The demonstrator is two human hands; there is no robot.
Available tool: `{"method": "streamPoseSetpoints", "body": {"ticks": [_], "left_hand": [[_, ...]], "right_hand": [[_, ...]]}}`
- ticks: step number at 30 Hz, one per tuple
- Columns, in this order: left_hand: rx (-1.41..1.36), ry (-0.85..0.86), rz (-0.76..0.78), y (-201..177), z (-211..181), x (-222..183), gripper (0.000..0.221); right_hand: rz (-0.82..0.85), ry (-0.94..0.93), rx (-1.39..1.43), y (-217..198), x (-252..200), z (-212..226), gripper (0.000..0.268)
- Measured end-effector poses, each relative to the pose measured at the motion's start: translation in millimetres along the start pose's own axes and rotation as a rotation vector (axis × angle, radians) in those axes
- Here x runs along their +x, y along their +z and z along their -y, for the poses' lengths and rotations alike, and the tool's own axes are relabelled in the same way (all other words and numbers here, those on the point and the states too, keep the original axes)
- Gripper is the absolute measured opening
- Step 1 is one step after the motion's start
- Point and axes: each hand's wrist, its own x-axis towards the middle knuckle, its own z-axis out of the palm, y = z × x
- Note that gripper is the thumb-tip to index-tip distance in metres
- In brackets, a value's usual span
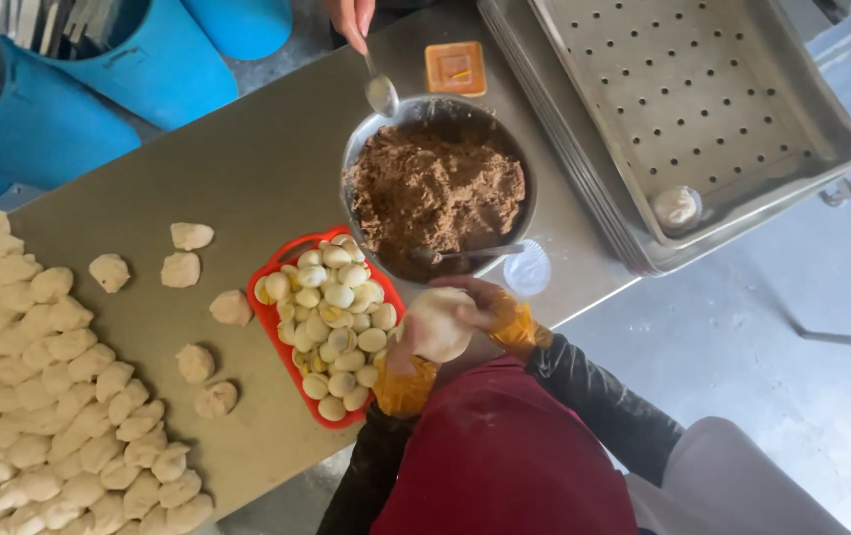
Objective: Making steamed buns by filling dough with meat and boiled egg pieces.
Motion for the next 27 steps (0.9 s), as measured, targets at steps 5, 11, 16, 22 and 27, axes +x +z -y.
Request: {"method": "streamPoseSetpoints", "body": {"ticks": [5,11,16,22,27], "left_hand": [[0.033,-0.017,0.458,157.8,-32.1,-27.5,0.081],[0.268,0.008,0.053,101.2,-1.8,-2.1,0.069],[0.779,0.222,-0.252,118.2,5.7,-31.7,0.064],[1.124,0.41,-0.321,151.8,-8.9,-46.4,0.063],[1.071,0.421,-0.367,147.7,-9.7,-49.6,0.061]], "right_hand": [[-0.099,0.016,-0.426,-29.8,7.4,-19.5,0.051],[0.066,-0.156,-0.272,-29.2,-2.0,-5.5,0.052],[-0.294,0.14,-0.5,-48.4,5.0,-16.5,0.048],[-0.241,-0.427,-0.875,-61.3,10.1,25.9,0.036],[-0.485,-0.819,-1.595,-69.2,13.9,33.1,0.03]]}}
